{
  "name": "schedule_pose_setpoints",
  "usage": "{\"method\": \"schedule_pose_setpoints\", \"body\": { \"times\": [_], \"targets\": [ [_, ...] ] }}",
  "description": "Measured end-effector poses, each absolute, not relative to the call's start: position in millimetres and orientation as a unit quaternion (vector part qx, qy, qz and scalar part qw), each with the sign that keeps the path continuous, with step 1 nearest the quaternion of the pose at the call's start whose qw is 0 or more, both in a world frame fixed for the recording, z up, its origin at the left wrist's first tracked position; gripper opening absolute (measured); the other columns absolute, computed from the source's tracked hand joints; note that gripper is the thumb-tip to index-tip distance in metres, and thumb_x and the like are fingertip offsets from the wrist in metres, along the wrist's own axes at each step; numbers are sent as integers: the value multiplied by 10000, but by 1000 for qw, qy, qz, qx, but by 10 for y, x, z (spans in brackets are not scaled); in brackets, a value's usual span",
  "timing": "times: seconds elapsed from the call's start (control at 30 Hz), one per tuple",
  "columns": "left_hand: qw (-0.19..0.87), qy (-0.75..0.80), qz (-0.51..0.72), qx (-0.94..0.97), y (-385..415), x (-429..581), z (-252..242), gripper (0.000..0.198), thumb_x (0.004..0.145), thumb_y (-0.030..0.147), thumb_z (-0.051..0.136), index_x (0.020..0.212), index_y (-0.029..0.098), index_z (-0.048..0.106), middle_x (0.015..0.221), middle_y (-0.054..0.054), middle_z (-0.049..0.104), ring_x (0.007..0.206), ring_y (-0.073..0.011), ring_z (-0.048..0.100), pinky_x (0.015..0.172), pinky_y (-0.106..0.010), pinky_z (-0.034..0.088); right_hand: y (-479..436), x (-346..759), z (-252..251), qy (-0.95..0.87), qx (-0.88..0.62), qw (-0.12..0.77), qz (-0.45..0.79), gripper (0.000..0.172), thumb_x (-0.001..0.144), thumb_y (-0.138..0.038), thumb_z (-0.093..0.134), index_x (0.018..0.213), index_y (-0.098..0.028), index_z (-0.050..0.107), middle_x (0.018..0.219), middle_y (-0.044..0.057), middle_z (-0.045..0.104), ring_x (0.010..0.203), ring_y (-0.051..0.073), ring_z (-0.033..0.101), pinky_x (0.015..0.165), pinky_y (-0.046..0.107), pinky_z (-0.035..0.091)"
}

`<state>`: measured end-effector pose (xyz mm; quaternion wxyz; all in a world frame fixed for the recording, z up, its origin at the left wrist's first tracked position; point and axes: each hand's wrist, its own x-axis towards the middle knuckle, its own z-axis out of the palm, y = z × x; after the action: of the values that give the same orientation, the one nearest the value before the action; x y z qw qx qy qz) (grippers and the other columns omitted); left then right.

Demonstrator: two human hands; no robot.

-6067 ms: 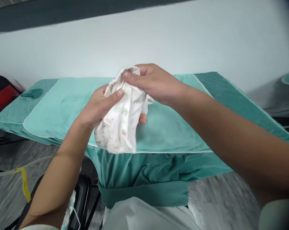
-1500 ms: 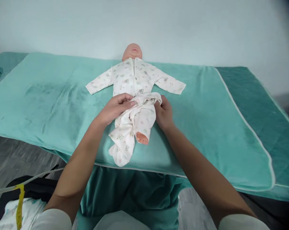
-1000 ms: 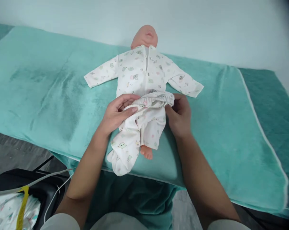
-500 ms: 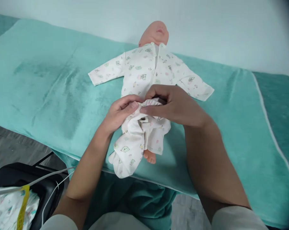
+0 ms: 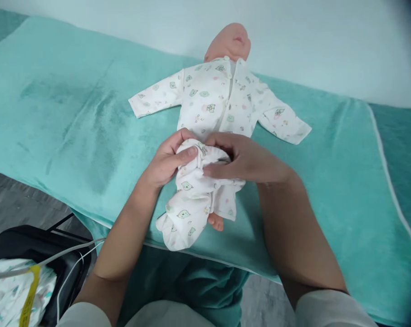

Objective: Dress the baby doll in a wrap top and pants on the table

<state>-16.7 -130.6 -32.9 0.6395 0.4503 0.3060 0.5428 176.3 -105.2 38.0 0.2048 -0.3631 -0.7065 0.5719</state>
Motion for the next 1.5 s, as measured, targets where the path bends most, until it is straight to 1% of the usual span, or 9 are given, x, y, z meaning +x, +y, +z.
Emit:
{"method": "schedule_pose_setpoints", "body": {
  "times": [0.17, 0.37, 0.47, 0.63, 0.83, 1.07, 1.23, 1.37, 1.5],
  "targets": [
    [609, 321, 579, 437, -1294, -127, -353, 481, 800, 660, 816, 860, 233, 602, 745, 39, 627, 653, -114, 607, 619, -241, 506, -1081, 1752, 410, -725, -341, 107, 588, 260, 786, -406, 837, 795, -178, 712, 712, -15, 644, 664, 140, 587, 573, 255, 410],
    [536, 364, 506, 570, -1294, -148, -269, 557, 748, 709, 822, 920, 193, 702, 898, -10, 728, 906, -208, 693, 792, -296, 552, -1095, 1732, 185, -584, -364, 358, 631, 392, 826, -557, 817, 800, -196, 664, 684, -14, 595, 592, 120, 528, 529, 258, 396],
    [567, 355, 435, 603, -1319, -152, -231, 613, 662, 638, 913, 1023, 177, 730, 962, -24, 757, 917, -243, 708, 786, -322, 561, -1099, 1707, 141, -553, -365, 406, 629, 429, 813, -580, 832, 767, -209, 621, 655, -29, 547, 553, 102, 466, 505, 253, 375],
    [586, 361, 517, 508, -1373, -130, -304, 485, 735, 592, 893, 967, 217, 692, 862, 9, 700, 809, -185, 693, 734, -306, 567, -1092, 1731, 243, -615, -355, 315, 630, 458, 758, -568, 878, 730, -191, 619, 628, -42, 500, 548, 87, 417, 489, 249, 317],
    [566, 372, 578, 456, -1412, -115, -357, 480, 797, 649, 826, 881, 236, 597, 697, 47, 542, 643, -119, 614, 613, -253, 527, -1099, 1724, 379, -724, -352, 180, 565, 297, 737, -400, 884, 830, -177, 712, 731, -22, 642, 686, 135, 576, 578, 253, 380],
    [541, 399, 542, 504, -1411, -99, -287, 478, 834, 663, 782, 1002, 227, 683, 882, -4, 707, 834, -186, 709, 729, -299, 569, -1104, 1731, 212, -603, -358, 331, 631, 298, 785, -406, 836, 792, -199, 622, 708, -30, 577, 637, 122, 540, 577, 261, 416],
    [519, 394, 481, 586, -1357, -100, -252, 593, 624, 568, 964, 1050, 213, 752, 1027, -18, 780, 1018, -266, 729, 874, -346, 580, -1094, 1713, 141, -536, -361, 422, 636, 359, 806, -435, 821, 742, -235, 531, 653, -48, 489, 595, 115, 482, 545, 263, 405],
    [546, 395, 510, 535, -1370, -102, -279, 520, 698, 567, 922, 1042, 216, 753, 973, -17, 775, 963, -249, 733, 852, -350, 582, -1093, 1708, 187, -545, -372, 401, 636, 366, 785, -408, 849, 742, -232, 531, 659, -51, 508, 598, 111, 470, 551, 265, 395],
    [550, 387, 578, 461, -1374, -116, -336, 477, 746, 628, 871, 948, 230, 699, 837, 7, 702, 846, -200, 713, 766, -313, 571, -1067, 1723, 294, -661, -361, 272, 599, 376, 685, -421, 921, 847, -206, 658, 757, -23, 629, 710, 153, 575, 607, 269, 420]
  ]
}}
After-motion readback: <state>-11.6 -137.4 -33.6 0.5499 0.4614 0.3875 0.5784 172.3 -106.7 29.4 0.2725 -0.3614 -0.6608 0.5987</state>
